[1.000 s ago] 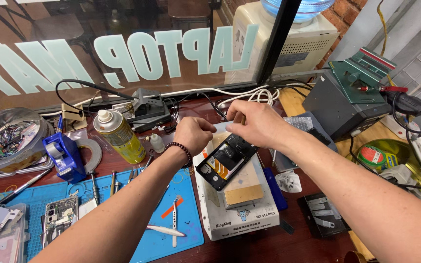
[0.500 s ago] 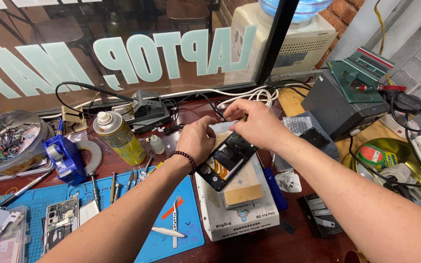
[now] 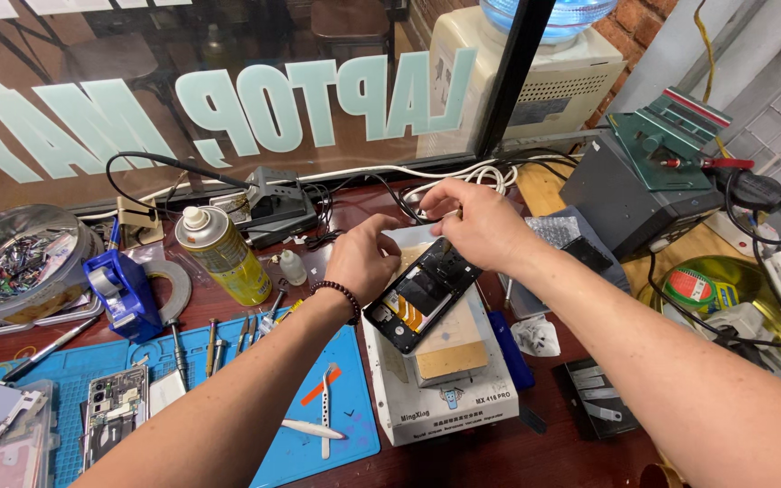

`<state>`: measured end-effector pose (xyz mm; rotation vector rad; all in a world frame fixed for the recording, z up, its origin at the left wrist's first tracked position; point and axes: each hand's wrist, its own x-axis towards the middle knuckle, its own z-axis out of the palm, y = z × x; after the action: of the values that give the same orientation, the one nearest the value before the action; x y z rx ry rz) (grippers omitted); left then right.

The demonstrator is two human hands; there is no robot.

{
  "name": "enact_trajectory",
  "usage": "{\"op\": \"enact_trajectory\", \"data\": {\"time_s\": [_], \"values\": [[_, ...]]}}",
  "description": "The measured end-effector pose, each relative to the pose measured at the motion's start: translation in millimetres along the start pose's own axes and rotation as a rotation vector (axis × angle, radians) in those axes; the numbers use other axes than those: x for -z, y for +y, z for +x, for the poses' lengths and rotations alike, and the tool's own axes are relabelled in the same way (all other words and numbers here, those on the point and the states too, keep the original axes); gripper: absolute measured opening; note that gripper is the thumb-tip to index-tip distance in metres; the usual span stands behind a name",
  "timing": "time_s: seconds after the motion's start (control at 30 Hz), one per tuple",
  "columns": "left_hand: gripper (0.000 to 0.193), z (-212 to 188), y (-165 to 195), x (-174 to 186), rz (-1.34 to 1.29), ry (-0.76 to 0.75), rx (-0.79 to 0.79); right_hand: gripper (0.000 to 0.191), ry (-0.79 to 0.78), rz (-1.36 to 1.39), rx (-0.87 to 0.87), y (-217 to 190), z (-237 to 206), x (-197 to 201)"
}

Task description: The person handles a teal smartphone, peels off a protective film, and then uses a small metal tool to pry open the back cover. The person continues to work on the internal components of the phone.

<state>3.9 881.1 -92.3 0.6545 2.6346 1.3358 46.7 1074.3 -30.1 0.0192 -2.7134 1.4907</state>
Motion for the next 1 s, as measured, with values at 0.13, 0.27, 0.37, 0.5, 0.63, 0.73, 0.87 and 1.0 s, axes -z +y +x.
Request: {"op": "enact_trajectory", "data": {"time_s": [0.13,0.27,0.37,0.5,0.63,0.73,0.87,1.0], "values": [[0.051,1,9,-3,0.065,-0.014,-0.01,0.027,-0.032,-0.237,0.063,4,1,6],[0.048,-1,10,-2,0.04,0.0,-0.025,0.026,-0.108,-0.047,0.036,5,-1,9],[0.047,-1,9,-2,-0.014,0.0,-0.03,0.019,-0.108,-0.158,0.069,4,-2,10],[0.049,-1,7,-2,-0.03,-0.004,-0.021,0.025,-0.091,-0.027,-0.073,1,-1,10],[0.048,1,7,-1,-0.034,0.002,-0.023,0.026,-0.062,0.035,-0.06,2,-4,11],[0.048,1,7,0,-0.043,0.012,-0.021,0.022,-0.016,0.136,-0.084,1,-5,13],[0.039,0,9,-1,-0.035,0.017,-0.009,0.019,0.042,0.211,-0.081,-2,-3,13],[0.029,-2,10,-3,0.083,0.027,-0.119,0.021,0.048,0.122,-0.079,-5,-2,8]]}}
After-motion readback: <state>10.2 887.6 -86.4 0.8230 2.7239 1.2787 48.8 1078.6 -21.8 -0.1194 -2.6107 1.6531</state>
